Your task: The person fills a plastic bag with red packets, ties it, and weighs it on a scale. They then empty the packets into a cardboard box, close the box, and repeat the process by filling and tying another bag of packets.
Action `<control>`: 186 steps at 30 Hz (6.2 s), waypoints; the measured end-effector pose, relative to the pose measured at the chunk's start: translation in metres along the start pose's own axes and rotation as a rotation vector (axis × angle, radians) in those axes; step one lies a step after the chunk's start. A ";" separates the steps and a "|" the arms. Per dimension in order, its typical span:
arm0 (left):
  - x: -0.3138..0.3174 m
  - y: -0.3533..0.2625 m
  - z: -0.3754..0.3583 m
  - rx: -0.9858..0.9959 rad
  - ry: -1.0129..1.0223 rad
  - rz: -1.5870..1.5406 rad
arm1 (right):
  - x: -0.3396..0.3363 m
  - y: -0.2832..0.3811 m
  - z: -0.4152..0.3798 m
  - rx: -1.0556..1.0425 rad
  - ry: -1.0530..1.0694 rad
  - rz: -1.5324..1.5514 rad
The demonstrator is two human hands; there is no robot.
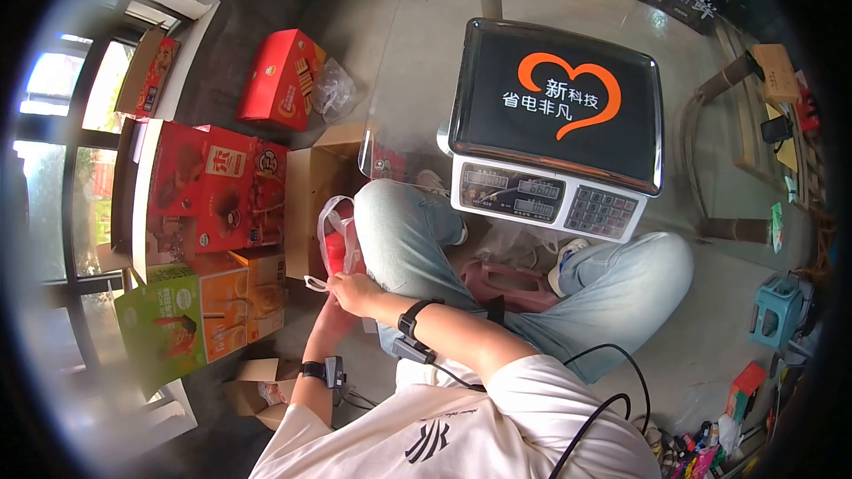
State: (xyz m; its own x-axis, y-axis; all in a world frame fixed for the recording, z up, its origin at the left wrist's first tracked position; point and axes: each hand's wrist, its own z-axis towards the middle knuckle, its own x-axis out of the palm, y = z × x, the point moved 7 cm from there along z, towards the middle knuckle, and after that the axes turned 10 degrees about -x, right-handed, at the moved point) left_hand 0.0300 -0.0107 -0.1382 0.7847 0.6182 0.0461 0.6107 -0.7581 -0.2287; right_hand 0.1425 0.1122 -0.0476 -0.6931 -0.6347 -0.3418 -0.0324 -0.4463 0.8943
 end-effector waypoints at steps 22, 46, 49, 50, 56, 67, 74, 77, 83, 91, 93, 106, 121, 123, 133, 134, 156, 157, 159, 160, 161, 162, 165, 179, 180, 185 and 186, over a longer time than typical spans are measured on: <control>0.013 0.017 0.031 0.161 0.290 0.058 | -0.014 0.006 -0.001 0.038 -0.086 0.171; 0.012 -0.094 -0.127 0.759 -0.022 -0.450 | -0.036 0.027 0.001 -0.121 -0.166 0.035; 0.026 -0.097 -0.128 0.763 0.274 -0.465 | -0.027 0.015 0.003 -0.086 -0.174 0.014; 0.041 -0.092 -0.132 0.664 0.221 -0.500 | -0.023 0.007 0.003 -0.043 -0.206 0.017; 0.098 -0.066 -0.170 0.489 0.187 -0.503 | -0.042 0.005 0.003 0.094 -0.477 -0.003; 0.073 -0.066 -0.149 0.738 -0.145 0.438 | -0.033 -0.009 0.008 0.054 -0.331 0.219; -0.057 -0.059 -0.019 0.308 -0.241 -0.007 | -0.027 -0.004 0.007 0.075 -0.238 0.353; -0.054 -0.034 0.017 0.195 -0.114 0.055 | -0.026 -0.003 0.005 0.126 -0.174 0.427; -0.057 0.024 0.083 -0.308 0.351 -0.226 | -0.024 -0.002 0.004 0.173 -0.101 0.419; -0.043 -0.011 0.034 0.175 -0.007 0.151 | -0.013 -0.016 0.004 0.151 -0.242 0.298; -0.050 -0.030 0.028 0.190 -0.091 0.022 | -0.015 -0.017 0.003 0.081 -0.347 0.228; 0.012 -0.158 -0.157 0.926 0.047 -0.263 | -0.025 -0.016 0.004 0.140 -0.366 0.221; 0.027 -0.163 -0.263 1.288 -0.096 -0.241 | -0.020 -0.005 0.005 0.170 -0.133 0.350; 0.032 -0.163 -0.264 1.285 -0.050 -0.198 | -0.019 -0.002 0.006 0.132 -0.111 0.394; 0.013 -0.162 -0.257 1.254 -0.167 -0.194 | -0.026 0.002 0.007 0.111 -0.070 0.339; 0.004 -0.159 -0.254 1.199 -0.205 -0.291 | -0.021 -0.003 0.005 0.176 -0.005 0.264; 0.228 -0.065 -0.218 0.772 0.818 1.080 | -0.235 0.071 -0.075 0.063 -0.087 1.386; 0.253 -0.052 -0.214 0.768 0.864 1.230 | -0.250 0.081 -0.080 0.073 -0.083 1.371; 0.298 -0.023 -0.217 0.772 0.921 1.366 | -0.265 0.073 -0.100 0.435 -0.124 1.116; 0.322 -0.015 -0.230 0.909 0.992 1.273 | -0.268 0.066 -0.113 0.444 -0.122 1.101; 0.338 -0.010 -0.242 1.039 1.059 1.174 | -0.271 0.049 -0.131 0.408 -0.153 0.799; 0.348 -0.002 -0.241 1.041 1.068 1.165 | -0.280 0.049 -0.138 0.367 -0.180 0.502; 0.360 0.009 -0.233 1.048 1.067 1.097 | -0.330 0.050 -0.177 0.447 -0.823 0.620; 0.376 0.006 -0.181 0.776 0.806 0.627 | -0.302 0.057 -0.173 0.382 -0.194 0.332; 0.369 -0.004 -0.174 0.771 0.679 0.548 | -0.305 0.062 -0.169 0.255 -0.207 0.295; 0.371 -0.016 -0.159 0.450 0.817 0.132 | -0.325 0.066 -0.174 0.225 -0.447 0.537; 0.373 -0.011 -0.154 0.424 0.795 0.179 | -0.323 0.069 -0.173 0.156 -0.423 0.413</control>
State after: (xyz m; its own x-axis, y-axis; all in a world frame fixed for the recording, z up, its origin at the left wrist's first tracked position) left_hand 0.3321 0.1965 0.0313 0.8021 0.0548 0.5946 0.5057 -0.5920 -0.6275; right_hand 0.4888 0.1774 0.0746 -0.8956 -0.4158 0.1582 0.2173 -0.0983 0.9712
